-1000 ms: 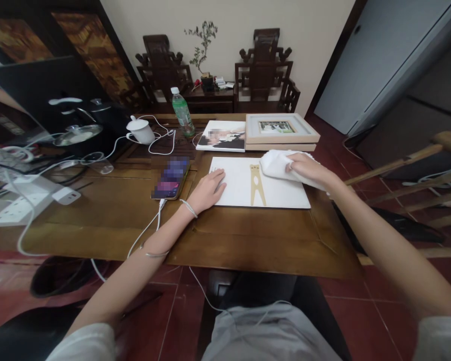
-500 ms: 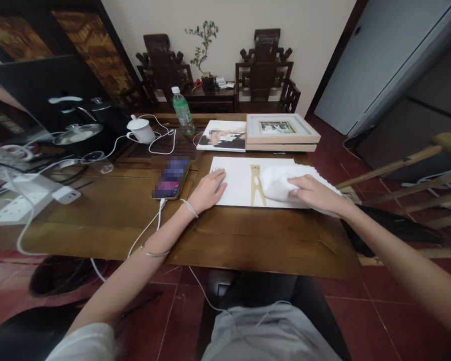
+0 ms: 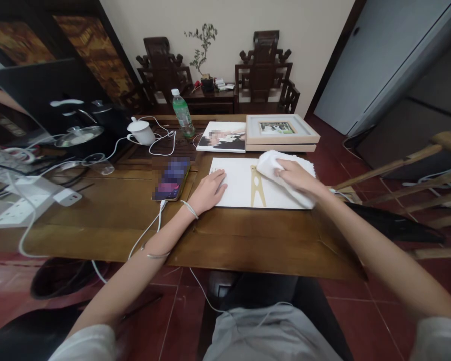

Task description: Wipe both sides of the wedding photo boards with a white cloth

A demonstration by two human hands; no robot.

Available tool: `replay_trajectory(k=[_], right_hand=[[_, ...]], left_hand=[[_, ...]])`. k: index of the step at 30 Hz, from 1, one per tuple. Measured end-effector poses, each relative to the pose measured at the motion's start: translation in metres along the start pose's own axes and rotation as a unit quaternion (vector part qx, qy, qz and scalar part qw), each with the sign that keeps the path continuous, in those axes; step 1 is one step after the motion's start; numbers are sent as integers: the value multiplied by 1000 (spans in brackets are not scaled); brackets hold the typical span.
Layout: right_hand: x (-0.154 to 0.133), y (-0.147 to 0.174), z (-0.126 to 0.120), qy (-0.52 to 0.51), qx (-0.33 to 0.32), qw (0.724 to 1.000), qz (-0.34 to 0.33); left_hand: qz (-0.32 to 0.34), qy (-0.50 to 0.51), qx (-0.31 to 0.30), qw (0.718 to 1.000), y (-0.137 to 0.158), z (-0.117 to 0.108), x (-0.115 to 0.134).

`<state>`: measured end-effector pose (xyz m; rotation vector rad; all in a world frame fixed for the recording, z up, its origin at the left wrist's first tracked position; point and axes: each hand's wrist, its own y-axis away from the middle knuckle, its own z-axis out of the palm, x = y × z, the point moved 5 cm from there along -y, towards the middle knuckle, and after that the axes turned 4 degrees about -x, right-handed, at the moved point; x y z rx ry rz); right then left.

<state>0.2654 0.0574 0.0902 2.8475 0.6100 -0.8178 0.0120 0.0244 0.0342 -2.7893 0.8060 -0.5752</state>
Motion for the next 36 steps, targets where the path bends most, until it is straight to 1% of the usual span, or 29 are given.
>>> replay_trajectory(k=[1, 3, 6, 9, 13, 16, 18, 20, 22, 27, 31, 32, 34, 36], right_hand=[[-6, -9, 6, 8, 12, 1000, 4], [-25, -21, 21, 38, 6, 999, -3], [-57, -20, 48, 116, -38, 990, -66], [-80, 5, 65, 174, -86, 972, -133], [-93, 56, 68, 172, -153, 958, -168], [-98, 86, 63, 151, -161, 957, -187], [-96, 93, 60, 141, -144, 963, -180], [-90, 89, 58, 141, -126, 969, -159], [-80, 74, 56, 148, -108, 974, -132], [-61, 17, 41, 155, -51, 982, -92], [-62, -21, 38, 156, -19, 985, -66], [-65, -27, 41, 160, -15, 985, -59], [-75, -32, 51, 166, -11, 984, -60], [-88, -29, 65, 164, -14, 981, -100]], left_hand=[[0, 3, 0, 1000, 0, 0, 0], [-1, 6, 0, 1000, 0, 0, -1], [-3, 2, -3, 1000, 0, 0, -2], [-1, -6, -6, 1000, 0, -1, -1], [-2, -19, -10, 1000, -1, 0, 0], [-6, -25, -13, 1000, -1, 1, 0], [-6, -25, -12, 1000, -1, 2, -1], [-4, -27, -10, 1000, -1, 2, -1], [-3, -29, -9, 1000, -1, 2, -1], [-2, -20, -9, 1000, -1, 2, 0], [-11, 28, 4, 1000, -3, 1, -1], [-19, 51, 16, 998, -3, -1, -1], [-45, 111, 62, 991, -4, -6, -3], [-71, 173, 124, 974, -3, -14, -5]])
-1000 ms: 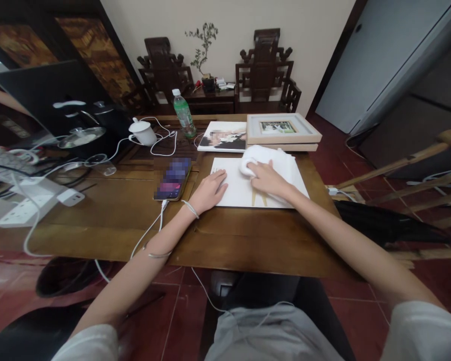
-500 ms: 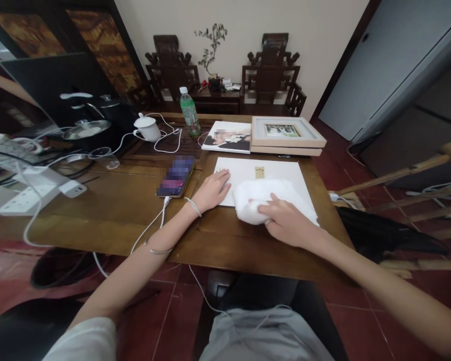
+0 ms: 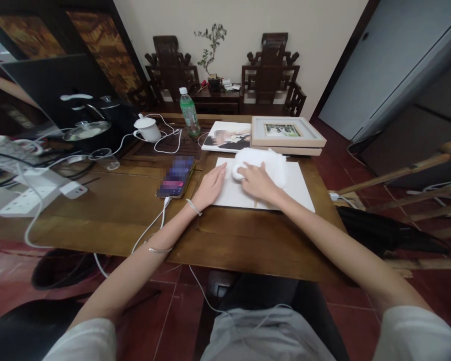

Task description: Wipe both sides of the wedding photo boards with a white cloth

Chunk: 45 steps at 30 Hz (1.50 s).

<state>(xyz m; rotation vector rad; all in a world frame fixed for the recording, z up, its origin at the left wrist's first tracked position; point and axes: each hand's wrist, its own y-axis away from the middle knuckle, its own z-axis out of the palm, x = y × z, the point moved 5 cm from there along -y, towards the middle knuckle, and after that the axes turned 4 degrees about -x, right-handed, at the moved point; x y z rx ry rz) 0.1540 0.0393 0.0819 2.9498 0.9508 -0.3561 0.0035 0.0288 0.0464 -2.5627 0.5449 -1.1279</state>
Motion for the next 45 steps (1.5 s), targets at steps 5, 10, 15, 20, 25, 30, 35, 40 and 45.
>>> replay_trajectory(k=[5, 10, 15, 20, 25, 30, 35, 40, 45], right_hand=[[-46, 28, 14, -76, -51, 976, -197], [-48, 61, -4, -132, -163, 951, -228], [-3, 50, -30, -152, -183, 966, -105], [29, 2, -35, -88, -69, 994, -7], [7, -51, -19, -42, -59, 997, -7], [-2, -79, -18, -109, -48, 993, 24], [50, -56, -37, -146, -24, 983, 106], [128, -2, -48, -209, 46, 955, 204], [137, 59, -43, -172, 62, 971, 154]], left_hand=[[-22, 96, 92, 991, 1, -13, 1], [-35, 80, 79, 993, 2, -9, -1], [30, -52, -39, 997, 3, 8, 4], [47, -127, -130, 982, 6, 17, 3], [53, -143, -136, 979, 7, 14, 6], [64, -153, -139, 976, 7, 12, 7], [51, -155, -157, 974, 9, 16, 2], [47, -150, -155, 975, 9, 17, 0], [45, -151, -153, 976, 9, 17, 1]])
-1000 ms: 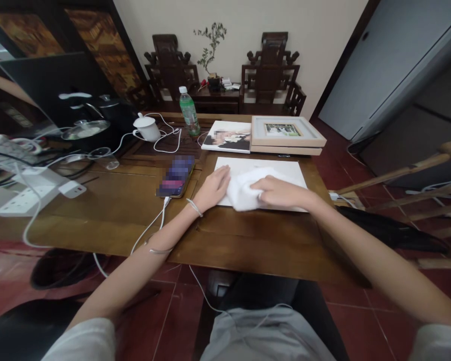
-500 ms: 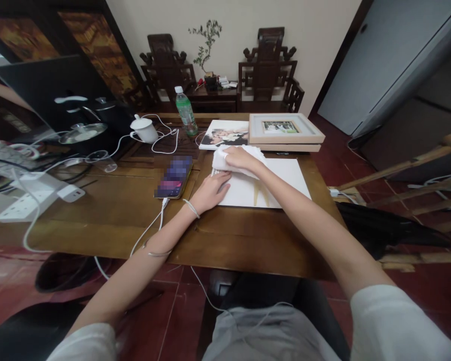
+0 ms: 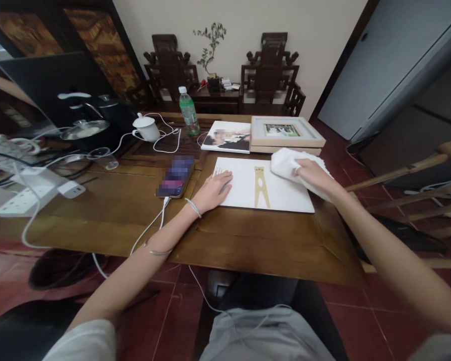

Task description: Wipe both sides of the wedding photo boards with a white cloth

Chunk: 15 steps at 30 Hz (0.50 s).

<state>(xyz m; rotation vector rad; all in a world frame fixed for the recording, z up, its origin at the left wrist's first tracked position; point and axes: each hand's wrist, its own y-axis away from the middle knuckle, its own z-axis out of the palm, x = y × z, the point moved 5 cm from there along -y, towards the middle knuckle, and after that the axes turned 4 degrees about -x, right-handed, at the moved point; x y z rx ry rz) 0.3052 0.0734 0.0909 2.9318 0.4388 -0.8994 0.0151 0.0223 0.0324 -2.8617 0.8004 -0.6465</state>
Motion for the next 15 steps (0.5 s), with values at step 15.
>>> replay_trajectory(k=[15], right_hand=[[-20, 46, -3, -4, -154, 987, -37]], left_hand=[[-4, -11, -4, 1000, 0, 0, 2]])
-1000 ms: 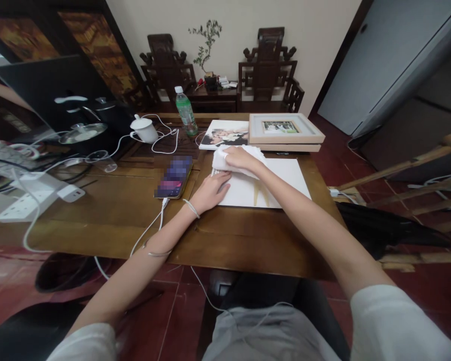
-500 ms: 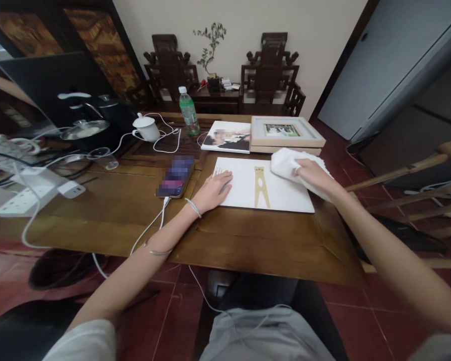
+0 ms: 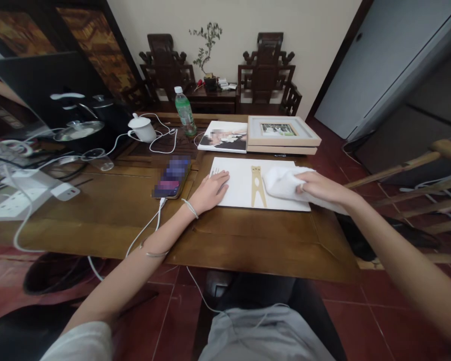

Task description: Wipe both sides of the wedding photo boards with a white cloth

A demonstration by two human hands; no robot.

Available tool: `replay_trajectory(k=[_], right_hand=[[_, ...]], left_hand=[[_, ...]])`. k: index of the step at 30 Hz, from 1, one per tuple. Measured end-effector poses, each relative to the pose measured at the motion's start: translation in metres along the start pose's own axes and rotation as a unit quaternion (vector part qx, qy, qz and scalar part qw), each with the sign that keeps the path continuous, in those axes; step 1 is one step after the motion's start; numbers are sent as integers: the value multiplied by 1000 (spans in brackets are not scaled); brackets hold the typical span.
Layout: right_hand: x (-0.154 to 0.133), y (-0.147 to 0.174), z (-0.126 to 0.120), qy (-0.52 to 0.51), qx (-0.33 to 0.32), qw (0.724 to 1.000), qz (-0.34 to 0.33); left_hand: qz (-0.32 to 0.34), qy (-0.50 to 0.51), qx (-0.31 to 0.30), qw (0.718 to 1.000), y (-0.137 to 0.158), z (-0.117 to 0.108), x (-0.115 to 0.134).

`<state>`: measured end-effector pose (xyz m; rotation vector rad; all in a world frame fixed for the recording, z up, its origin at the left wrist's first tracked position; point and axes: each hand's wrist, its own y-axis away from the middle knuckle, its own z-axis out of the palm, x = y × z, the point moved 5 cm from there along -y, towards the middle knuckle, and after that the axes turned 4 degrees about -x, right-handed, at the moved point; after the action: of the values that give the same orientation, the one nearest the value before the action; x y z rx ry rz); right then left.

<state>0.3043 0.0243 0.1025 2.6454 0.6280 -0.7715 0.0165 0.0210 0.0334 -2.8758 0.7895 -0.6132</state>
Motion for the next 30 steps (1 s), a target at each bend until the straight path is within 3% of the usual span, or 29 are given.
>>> replay_trajectory(k=[5, 9, 12, 18, 21, 23, 30], right_hand=[[-4, -61, 3, -20, 133, 991, -1], [-35, -81, 32, -2, 136, 990, -49], [-59, -68, 58, 62, 91, 988, -108], [-82, 0, 85, 95, 7, 982, -163], [-88, 16, 84, 95, -21, 979, -181], [-87, 9, 79, 86, -22, 979, -184], [-71, -72, 55, 91, 81, 988, -92]], left_hand=[[3, -1, -1, 1000, 1, 0, -2], [7, 7, 4, 1000, 1, 0, -3], [6, 5, 0, 1000, 1, 1, -3], [2, 1, -1, 1000, 0, 1, -2], [2, -2, -1, 1000, -1, 1, -1], [2, -4, -2, 1000, -1, 1, -2], [5, 22, 10, 1000, -1, 0, -3]])
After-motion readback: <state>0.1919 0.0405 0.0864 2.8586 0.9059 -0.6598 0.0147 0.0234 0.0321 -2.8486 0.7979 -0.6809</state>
